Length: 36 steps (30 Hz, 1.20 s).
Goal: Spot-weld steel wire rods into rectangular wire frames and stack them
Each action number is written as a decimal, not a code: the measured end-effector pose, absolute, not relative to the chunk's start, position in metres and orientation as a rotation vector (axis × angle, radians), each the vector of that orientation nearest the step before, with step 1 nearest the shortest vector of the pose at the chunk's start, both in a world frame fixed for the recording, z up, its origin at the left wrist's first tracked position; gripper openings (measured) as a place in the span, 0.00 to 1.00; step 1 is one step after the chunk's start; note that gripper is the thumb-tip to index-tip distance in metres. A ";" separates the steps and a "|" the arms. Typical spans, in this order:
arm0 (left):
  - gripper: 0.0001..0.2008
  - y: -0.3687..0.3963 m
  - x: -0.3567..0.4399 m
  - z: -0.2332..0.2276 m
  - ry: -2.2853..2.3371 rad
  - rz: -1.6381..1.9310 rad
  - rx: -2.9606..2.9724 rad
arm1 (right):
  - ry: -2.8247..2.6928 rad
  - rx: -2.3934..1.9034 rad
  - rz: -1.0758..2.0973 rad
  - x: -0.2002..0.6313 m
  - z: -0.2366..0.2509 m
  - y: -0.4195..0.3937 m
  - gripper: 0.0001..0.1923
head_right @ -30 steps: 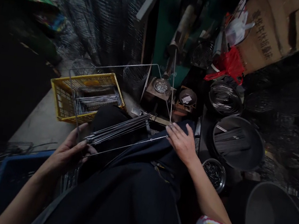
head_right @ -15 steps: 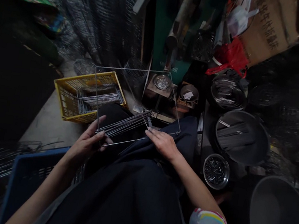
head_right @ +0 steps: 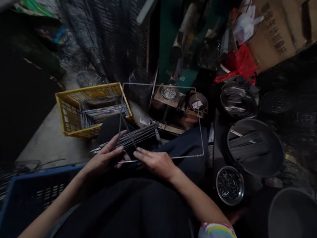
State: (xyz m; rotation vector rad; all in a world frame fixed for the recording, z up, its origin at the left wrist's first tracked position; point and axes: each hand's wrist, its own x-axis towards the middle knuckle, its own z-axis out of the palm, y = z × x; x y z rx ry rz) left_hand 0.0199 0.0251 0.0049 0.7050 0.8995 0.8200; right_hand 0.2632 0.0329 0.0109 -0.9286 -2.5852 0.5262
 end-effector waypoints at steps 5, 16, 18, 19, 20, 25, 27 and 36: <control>0.39 0.028 0.018 0.008 0.899 0.772 0.713 | -2.512 -1.053 0.487 0.274 0.017 0.024 0.21; 0.40 0.031 0.014 0.001 0.865 0.752 0.757 | -2.384 -1.203 0.477 0.316 0.025 0.005 0.23; 0.40 0.034 0.015 0.001 0.869 0.743 0.766 | -2.374 -1.199 0.444 0.318 0.023 0.005 0.22; 0.41 0.036 0.016 0.001 0.871 0.741 0.767 | -2.371 -1.193 0.427 0.320 0.021 0.005 0.22; 0.41 0.038 0.017 0.001 0.874 0.742 0.766 | -2.368 -1.185 0.410 0.321 0.020 0.006 0.22; 0.44 0.050 0.023 0.002 0.858 0.745 0.754 | -2.366 -1.155 0.339 0.327 0.013 0.016 0.21; 0.42 0.055 0.026 0.003 0.852 0.755 0.768 | -2.363 -1.146 0.304 0.329 0.012 0.021 0.20; 0.40 0.070 0.026 0.003 0.845 0.759 0.782 | -2.350 -1.089 0.233 0.333 0.011 0.043 0.20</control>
